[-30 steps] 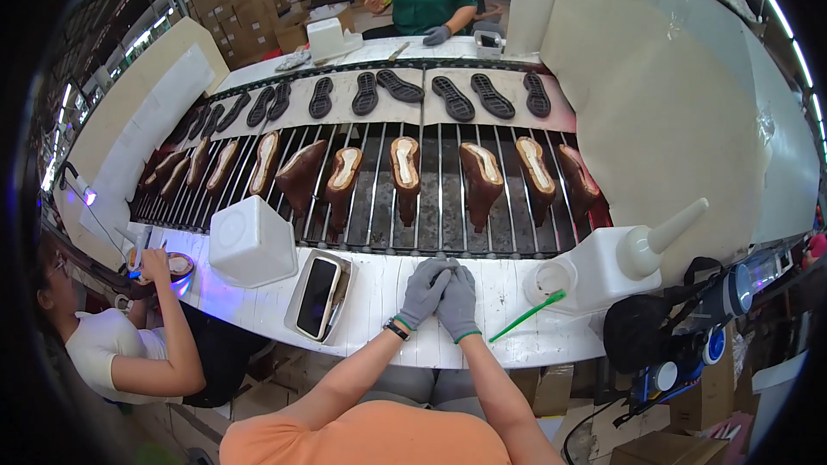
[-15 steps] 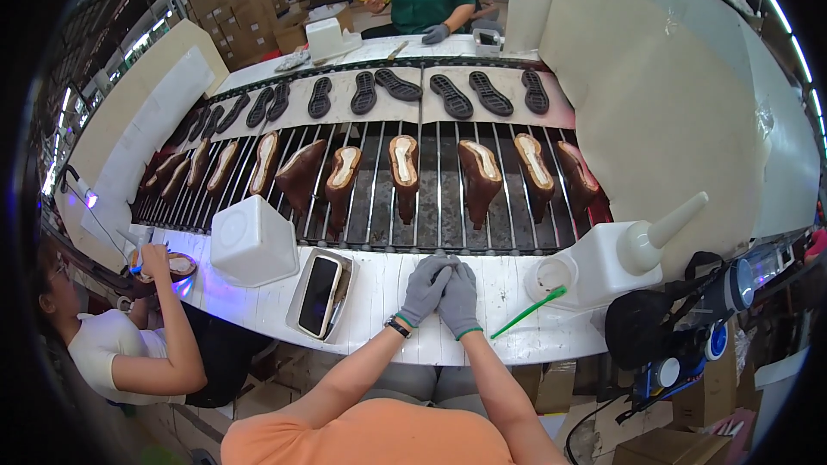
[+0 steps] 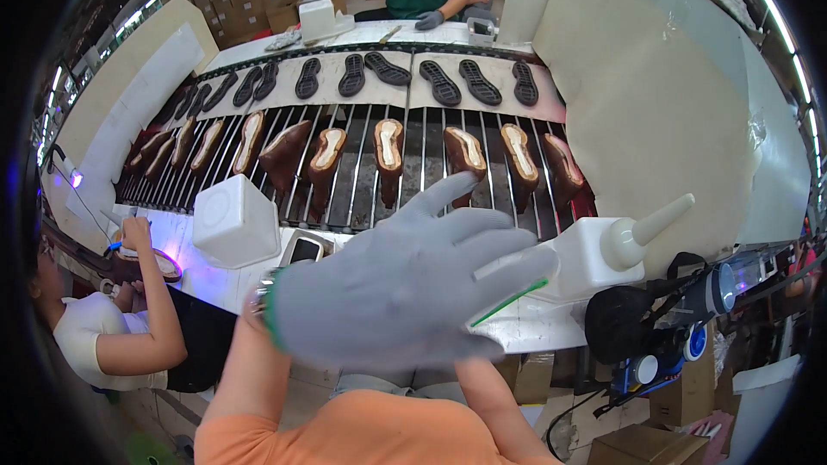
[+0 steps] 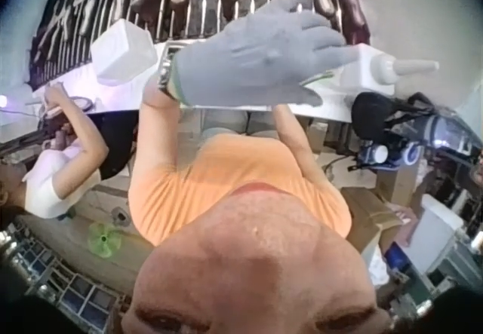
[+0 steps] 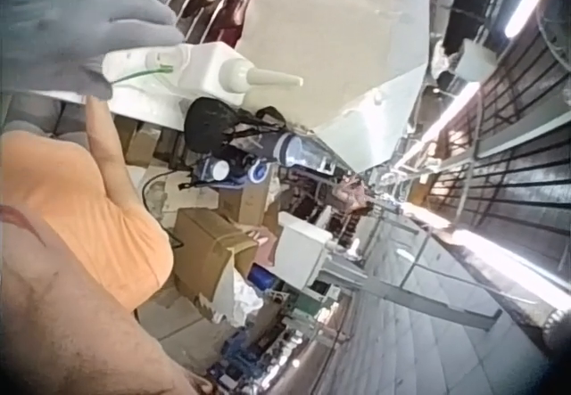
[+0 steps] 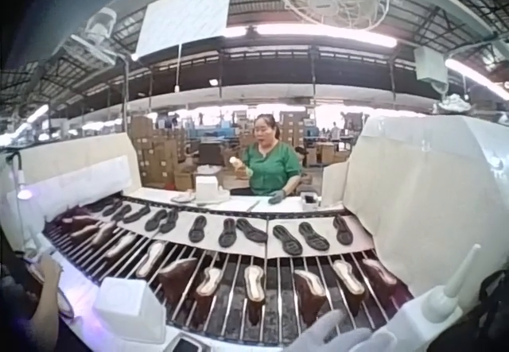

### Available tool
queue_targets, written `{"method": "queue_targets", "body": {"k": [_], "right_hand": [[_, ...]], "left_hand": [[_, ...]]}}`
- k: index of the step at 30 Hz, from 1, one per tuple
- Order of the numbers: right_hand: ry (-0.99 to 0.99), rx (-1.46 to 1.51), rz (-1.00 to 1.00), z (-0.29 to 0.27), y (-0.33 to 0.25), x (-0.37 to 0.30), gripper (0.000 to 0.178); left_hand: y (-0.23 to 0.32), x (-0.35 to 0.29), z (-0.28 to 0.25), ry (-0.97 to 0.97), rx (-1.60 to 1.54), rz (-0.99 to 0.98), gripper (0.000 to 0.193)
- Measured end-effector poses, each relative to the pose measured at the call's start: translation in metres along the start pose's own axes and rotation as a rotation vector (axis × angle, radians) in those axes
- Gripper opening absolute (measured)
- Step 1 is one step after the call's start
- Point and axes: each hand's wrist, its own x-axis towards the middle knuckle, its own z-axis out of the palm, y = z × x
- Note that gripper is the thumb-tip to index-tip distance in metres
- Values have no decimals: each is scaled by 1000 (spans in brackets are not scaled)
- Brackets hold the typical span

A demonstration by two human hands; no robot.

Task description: Applying adhesive with a brush to the edges of shoe uppers on an assembly line.

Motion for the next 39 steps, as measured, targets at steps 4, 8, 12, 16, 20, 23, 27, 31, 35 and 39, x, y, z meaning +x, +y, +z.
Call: {"method": "queue_targets", "body": {"k": [4, 8, 12, 16, 20, 23, 27, 31, 35, 39], "right_hand": [[-1, -24, -51, 1, 6, 3, 39], [17, -7, -59, 3, 6, 4, 36], [58, 24, -42, 3, 3, 3, 33], [65, -2, -54, 0, 1, 4, 32], [66, -7, -63, -1, 2, 4, 32], [84, 8, -66, -2, 3, 2, 33], [-27, 408, 146, -5, 0, 2, 31], [70, 2, -25, -6, -4, 5, 32], [84, 19, -41, -6, -2, 3, 32], [118, 28, -79, -5, 1, -1, 31]], "left_hand": [[44, 26, -27, 51, 358, 152, 29], [78, 23, -32, -87, 610, 146, 28], [85, 22, -25, -30, 602, 191, 24], [86, 28, -22, 13, 588, 219, 21], [86, 32, -21, 55, 549, 240, 17], [84, 31, -15, 98, 471, 240, 14], [40, 30, -6, 176, 392, 155, 11], [-87, 29, -11, 55, 409, -99, 47], [-177, -10, 1, -64, 376, -489, 48], [-210, -45, 16, -41, 348, -604, 50]]}}
